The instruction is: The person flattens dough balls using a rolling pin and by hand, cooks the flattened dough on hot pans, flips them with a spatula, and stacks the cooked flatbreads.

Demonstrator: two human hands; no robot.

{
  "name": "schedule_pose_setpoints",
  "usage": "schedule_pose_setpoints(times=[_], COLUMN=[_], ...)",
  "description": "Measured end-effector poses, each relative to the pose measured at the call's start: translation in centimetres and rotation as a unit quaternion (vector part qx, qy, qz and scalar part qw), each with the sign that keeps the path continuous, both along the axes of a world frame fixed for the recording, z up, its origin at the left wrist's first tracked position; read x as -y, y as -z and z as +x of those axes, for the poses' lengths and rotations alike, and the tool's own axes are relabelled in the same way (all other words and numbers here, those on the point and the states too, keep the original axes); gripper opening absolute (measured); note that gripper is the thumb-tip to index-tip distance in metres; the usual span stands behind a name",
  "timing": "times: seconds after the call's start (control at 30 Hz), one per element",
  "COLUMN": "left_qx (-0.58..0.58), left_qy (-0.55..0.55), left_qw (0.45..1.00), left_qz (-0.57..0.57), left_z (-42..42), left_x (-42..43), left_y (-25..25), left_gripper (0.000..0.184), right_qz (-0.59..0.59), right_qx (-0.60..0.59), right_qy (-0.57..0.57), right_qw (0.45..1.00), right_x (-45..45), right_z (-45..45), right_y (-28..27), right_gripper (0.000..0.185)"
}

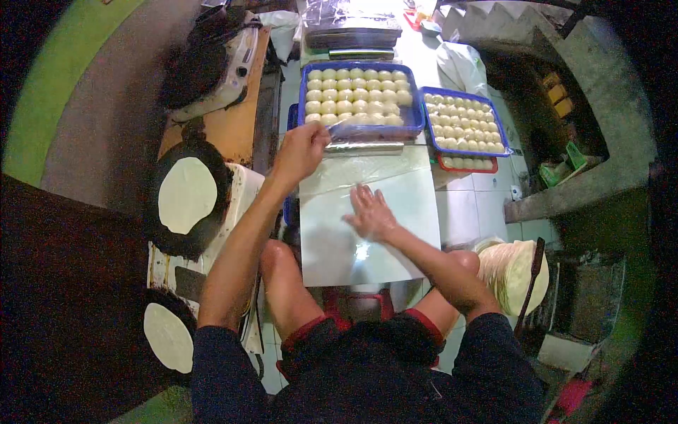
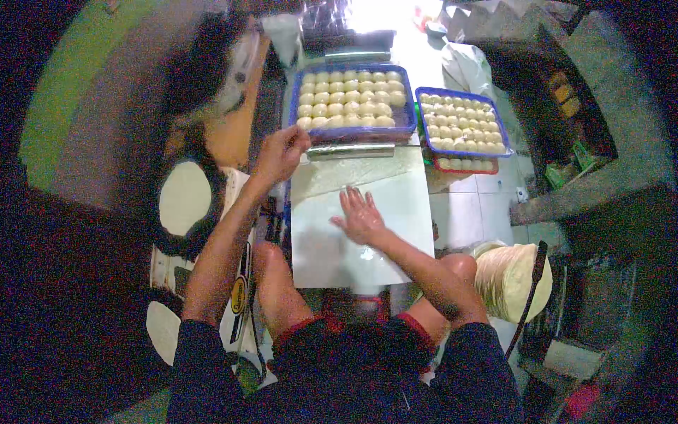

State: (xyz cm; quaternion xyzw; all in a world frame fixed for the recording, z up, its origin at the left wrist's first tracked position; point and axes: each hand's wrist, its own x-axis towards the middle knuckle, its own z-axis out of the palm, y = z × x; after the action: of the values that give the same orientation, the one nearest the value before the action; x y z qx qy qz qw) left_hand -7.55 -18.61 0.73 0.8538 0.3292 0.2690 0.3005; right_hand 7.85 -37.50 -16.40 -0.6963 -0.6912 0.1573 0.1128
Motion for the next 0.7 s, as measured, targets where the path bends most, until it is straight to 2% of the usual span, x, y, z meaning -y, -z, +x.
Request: schedule_pose_setpoints(times=[0.07, 0.1, 0.2, 0.27, 0.33, 0.37, 0.47, 0.5, 0.6, 0.63, 0.67, 0.7], left_qx=[0.016, 0.019, 0.001, 0.024, 0.022, 0.015, 0.023, 0.001, -0.012, -0.037, -0.063, -0.071], left_qy=[0.016, 0.018, 0.038, 0.053, 0.044, 0.039, 0.049, 0.050, 0.076, 0.072, 0.067, 0.080], left_qw=[1.000, 1.000, 0.999, 0.998, 0.999, 0.999, 0.999, 0.998, 0.997, 0.996, 0.996, 0.994], left_qz=[-0.002, -0.007, -0.020, -0.001, 0.007, -0.011, 0.006, 0.046, 0.026, 0.022, 0.014, 0.014], left_z=[0.5, 0.5, -0.3, -1.0, -1.9, -2.4, -2.7, -3.1, -5.1, -5.6, -6.3, -7.2], left_x=[0.9, 1.8, 4.1, 4.5, 6.1, 7.6, 9.7, 10.4, 13.4, 14.8, 16.5, 17.6], left_y=[0.2, 0.0, -1.9, -1.4, -2.7, -2.0, 0.2, 1.0, 2.9, 2.2, 1.6, 3.9], left_gripper=[0.015, 0.015, 0.013, 0.012, 0.012, 0.012, 0.011, 0.010, 0.009, 0.006, 0.005, 0.005], right_qz=[0.012, -0.018, 0.001, 0.075, 0.010, 0.006, 0.020, 0.009, -0.009, 0.024, 0.068, 0.112], right_qx=[0.074, 0.077, 0.063, 0.049, 0.021, 0.065, 0.011, -0.053, -0.184, -0.032, -0.031, -0.033], right_qy=[-0.001, 0.031, 0.018, 0.013, 0.024, 0.006, -0.057, -0.077, -0.040, -0.069, -0.018, 0.033], right_qw=[0.997, 0.996, 0.998, 0.996, 0.999, 0.998, 0.998, 0.996, 0.982, 0.997, 0.997, 0.993], right_x=[0.2, -0.1, -0.4, 0.9, 4.1, 5.9, 5.3, 4.9, 6.3, 7.2, 7.4, 7.6], right_z=[-2.2, -2.5, -1.8, -1.5, -1.9, -1.9, 0.0, 1.2, 7.6, 12.5, 16.2, 19.8], right_y=[-1.2, -2.1, -2.2, 0.6, 1.7, 0.2, -0.5, 0.0, -1.1, 1.6, 2.2, 2.7], right_gripper=[0.097, 0.103, 0.097, 0.092, 0.091, 0.087, 0.080, 0.068, 0.055, 0.047, 0.039, 0.032])
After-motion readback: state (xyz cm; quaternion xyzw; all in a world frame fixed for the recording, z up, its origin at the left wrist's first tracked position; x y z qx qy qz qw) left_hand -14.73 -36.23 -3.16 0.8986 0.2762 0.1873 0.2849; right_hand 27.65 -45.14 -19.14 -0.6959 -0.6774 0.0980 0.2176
